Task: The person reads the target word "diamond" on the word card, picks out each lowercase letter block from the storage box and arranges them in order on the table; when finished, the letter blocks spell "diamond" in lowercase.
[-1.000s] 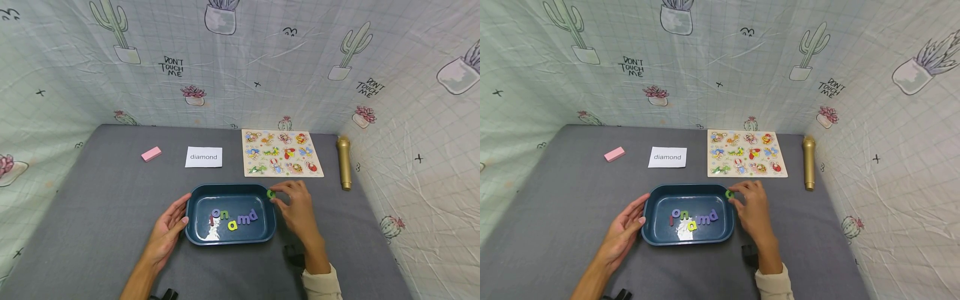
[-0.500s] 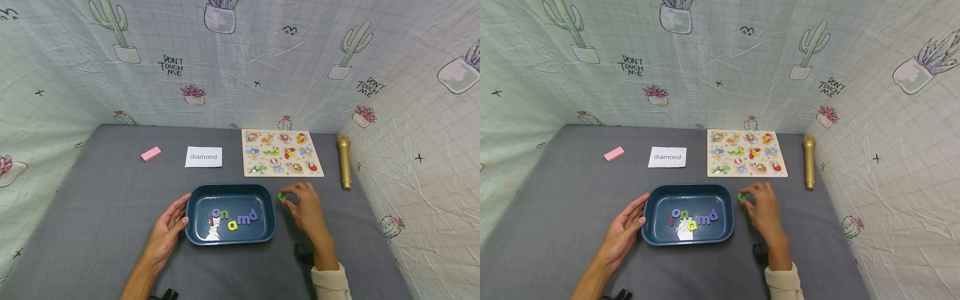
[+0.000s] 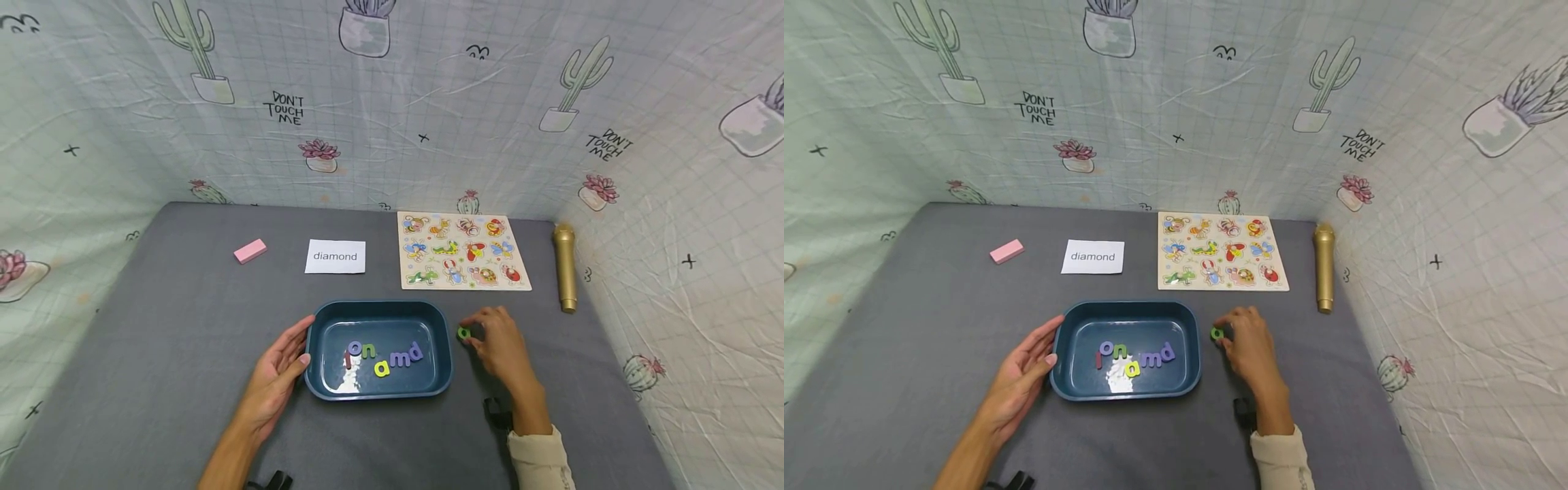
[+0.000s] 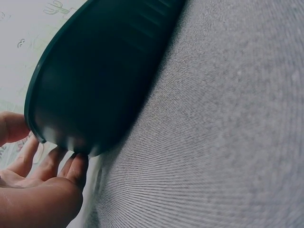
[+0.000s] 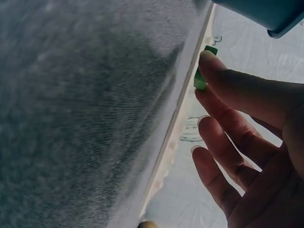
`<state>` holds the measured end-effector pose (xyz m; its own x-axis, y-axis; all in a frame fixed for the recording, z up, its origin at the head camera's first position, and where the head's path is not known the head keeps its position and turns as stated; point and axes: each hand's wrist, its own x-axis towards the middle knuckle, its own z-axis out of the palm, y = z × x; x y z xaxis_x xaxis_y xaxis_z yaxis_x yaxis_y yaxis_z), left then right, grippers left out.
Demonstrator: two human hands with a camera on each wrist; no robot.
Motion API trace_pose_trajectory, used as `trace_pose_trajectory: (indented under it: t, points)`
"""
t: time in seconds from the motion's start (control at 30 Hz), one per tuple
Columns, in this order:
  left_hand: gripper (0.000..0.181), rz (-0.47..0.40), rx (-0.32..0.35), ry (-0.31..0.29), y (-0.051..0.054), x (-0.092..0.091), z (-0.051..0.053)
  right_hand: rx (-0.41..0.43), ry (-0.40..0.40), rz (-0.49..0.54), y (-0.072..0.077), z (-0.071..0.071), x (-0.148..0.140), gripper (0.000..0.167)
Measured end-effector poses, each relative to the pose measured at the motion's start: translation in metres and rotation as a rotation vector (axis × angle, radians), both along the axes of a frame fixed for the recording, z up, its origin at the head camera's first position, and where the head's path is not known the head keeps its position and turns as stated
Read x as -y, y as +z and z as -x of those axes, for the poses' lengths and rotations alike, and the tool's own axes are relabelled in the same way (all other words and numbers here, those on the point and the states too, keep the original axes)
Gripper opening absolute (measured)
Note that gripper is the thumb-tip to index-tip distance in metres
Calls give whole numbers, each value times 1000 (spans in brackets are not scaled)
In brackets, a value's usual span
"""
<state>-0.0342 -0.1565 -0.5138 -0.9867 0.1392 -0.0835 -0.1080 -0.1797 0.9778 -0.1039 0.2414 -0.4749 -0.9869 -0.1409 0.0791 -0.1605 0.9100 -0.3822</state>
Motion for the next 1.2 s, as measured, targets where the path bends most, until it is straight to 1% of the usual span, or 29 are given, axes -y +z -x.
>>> trace_pose_trajectory:
  t: [0.17, 0.3, 0.67, 0.8, 0.87, 0.93, 1.0, 1.2]
  points:
    - [60, 2, 3, -1, 1, 0, 0, 54, -19, -27, -3, 1, -3, 27]
    - [60, -3, -1, -6, 2, 0, 0, 79, -27, -32, -5, 0, -4, 26]
    - [60, -12, -2, -11, 5, 1, 0, 84, -38, -19, -5, 0, -5, 26]
    - [60, -15, -14, -14, 4, 2, 1, 75, -62, -6, -2, -2, -4, 30]
    - [60, -18, -21, -15, 4, 2, 1, 61, -75, 5, 1, -3, -4, 32]
    - [60, -23, -21, -15, 4, 2, 1, 28, -80, 29, 5, -5, -4, 33]
    - [60, -24, -20, -15, 4, 2, 1, -18, -75, 59, 10, -7, -4, 34]
    - [60, -21, -14, -16, 4, 3, 2, -176, -26, 136, 28, -12, 0, 37]
